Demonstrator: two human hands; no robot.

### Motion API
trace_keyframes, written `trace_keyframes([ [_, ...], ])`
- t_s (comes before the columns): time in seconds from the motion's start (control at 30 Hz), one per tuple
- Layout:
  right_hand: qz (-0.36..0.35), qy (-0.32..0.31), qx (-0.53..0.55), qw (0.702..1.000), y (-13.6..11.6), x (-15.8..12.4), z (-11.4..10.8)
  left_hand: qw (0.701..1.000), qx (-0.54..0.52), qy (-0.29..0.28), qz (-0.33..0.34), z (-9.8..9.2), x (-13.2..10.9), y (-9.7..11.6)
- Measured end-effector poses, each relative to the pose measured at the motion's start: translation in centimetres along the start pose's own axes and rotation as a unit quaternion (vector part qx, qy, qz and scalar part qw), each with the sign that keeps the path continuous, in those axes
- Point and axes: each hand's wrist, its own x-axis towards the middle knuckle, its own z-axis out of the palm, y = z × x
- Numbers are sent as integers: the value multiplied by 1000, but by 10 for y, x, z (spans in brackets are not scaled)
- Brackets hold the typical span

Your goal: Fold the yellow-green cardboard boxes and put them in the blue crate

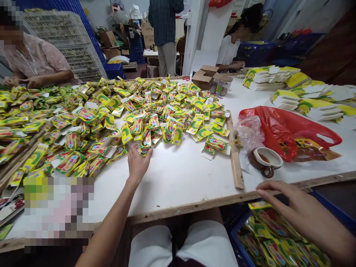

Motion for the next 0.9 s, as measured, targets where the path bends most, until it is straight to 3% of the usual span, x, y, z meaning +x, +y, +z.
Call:
trace_keyframes([
  [0.1, 1, 15, 1, 1000, -2, -5, -1, 995, 99, -3, -24, 12, 34, 1],
  [0.2, -22, -56, 100, 993, -31, 0, 37, 995, 99, -6, -29, 8, 32, 9],
  [0.27, -35, -75, 179, 980, -52, 7, 73, 998, 45, -1, -34, -1, 5, 14],
  [0.37, -25, -57, 334, 940, -77, 19, 127, 993, -111, -30, -15, -13, -61, 22],
  [0.43, -7, -43, 445, 895, -89, 26, 158, 981, -177, -83, 15, -13, -104, 26],
  [0.5, 2, -36, 513, 857, -97, 32, 179, 967, -209, -144, 25, -10, -132, 29],
  [0.57, -6, -42, 535, 844, -101, 35, 190, 955, -241, -172, 13, -8, -140, 29],
  [0.63, -25, -65, 529, 846, -100, 35, 193, 940, -289, -182, -12, -9, -134, 29],
  [0.8, -44, -118, 515, 848, -90, 27, 191, 876, -393, -267, -86, -18, -114, 30],
  [0.9, -57, -133, 496, 856, -83, 24, 189, 856, -415, -292, -98, -20, -117, 28],
])
